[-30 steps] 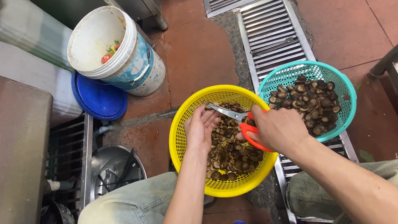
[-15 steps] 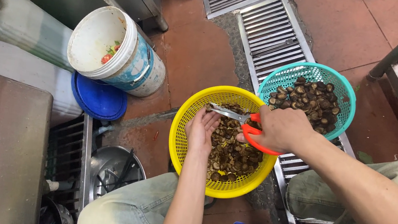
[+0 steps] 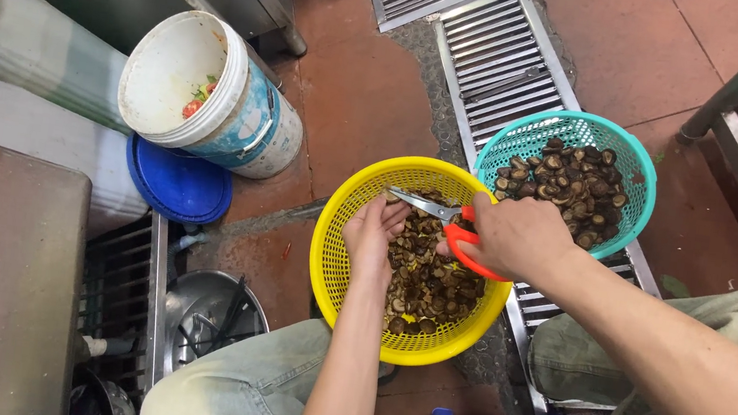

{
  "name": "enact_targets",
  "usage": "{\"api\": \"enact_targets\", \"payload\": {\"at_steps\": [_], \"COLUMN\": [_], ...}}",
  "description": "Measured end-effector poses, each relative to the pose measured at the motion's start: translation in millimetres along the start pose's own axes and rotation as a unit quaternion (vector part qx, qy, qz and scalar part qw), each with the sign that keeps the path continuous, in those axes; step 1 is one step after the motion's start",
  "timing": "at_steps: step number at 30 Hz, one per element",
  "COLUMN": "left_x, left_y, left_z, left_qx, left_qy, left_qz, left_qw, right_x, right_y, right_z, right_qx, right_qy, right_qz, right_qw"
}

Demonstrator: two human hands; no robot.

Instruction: Trimming the stems of mushrooms using scissors and sorting them into a different basket

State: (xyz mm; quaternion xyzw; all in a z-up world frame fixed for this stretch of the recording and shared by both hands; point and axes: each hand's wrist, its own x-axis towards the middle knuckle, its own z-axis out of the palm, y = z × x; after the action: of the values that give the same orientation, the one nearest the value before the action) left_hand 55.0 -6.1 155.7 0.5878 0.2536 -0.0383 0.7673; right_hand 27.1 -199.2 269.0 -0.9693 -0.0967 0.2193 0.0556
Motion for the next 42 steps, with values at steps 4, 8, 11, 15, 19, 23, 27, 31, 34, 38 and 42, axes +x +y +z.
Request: {"api": "enact_targets", "payload": {"at_steps": [4,8,11,15,19,23,27,31,34,38,42], "left_x": [6,8,12,2,-23,-25,-8,15,-4,-7,-27], "left_y": [-8,-11,-13,3,19,10,-19,-70,-84,-109,-111], "left_z": [-3,-5,-9,5,27,33,8,-33,-38,-33,-10], "left_qx": [0.04,0.047,0.064,0.162,0.205,0.251,0.347,0.486,0.625,0.707,0.707], "left_qy": [0.003,0.007,0.016,-0.039,-0.238,-0.352,-0.28,-0.186,-0.225,-0.251,-0.292], "left_qz": [0.013,0.023,0.036,0.113,0.216,0.186,0.127,0.052,0.061,0.117,0.212], "left_qw": [0.999,0.999,0.997,0.979,0.925,0.882,0.886,0.852,0.745,0.651,0.608], "right_x": [0,3,7,14,6,1,-16,-14,-14,-6,-11], "right_y": [1,9,16,23,38,68,72,72,66,67,62], "right_z": [-3,-1,5,21,-12,-30,-45,-47,-49,-38,-40], "right_qx": [0.016,0.036,0.015,-0.017,0.031,0.113,0.166,0.176,0.187,0.175,0.147], "right_qy": [-0.008,0.002,0.011,0.012,0.015,0.097,0.131,0.146,0.146,0.134,0.114], "right_qz": [0.01,0.033,0.038,0.032,0.126,0.196,0.214,0.22,0.21,0.194,0.169], "right_qw": [1.0,0.999,0.999,0.999,0.991,0.969,0.953,0.948,0.949,0.956,0.968]}}
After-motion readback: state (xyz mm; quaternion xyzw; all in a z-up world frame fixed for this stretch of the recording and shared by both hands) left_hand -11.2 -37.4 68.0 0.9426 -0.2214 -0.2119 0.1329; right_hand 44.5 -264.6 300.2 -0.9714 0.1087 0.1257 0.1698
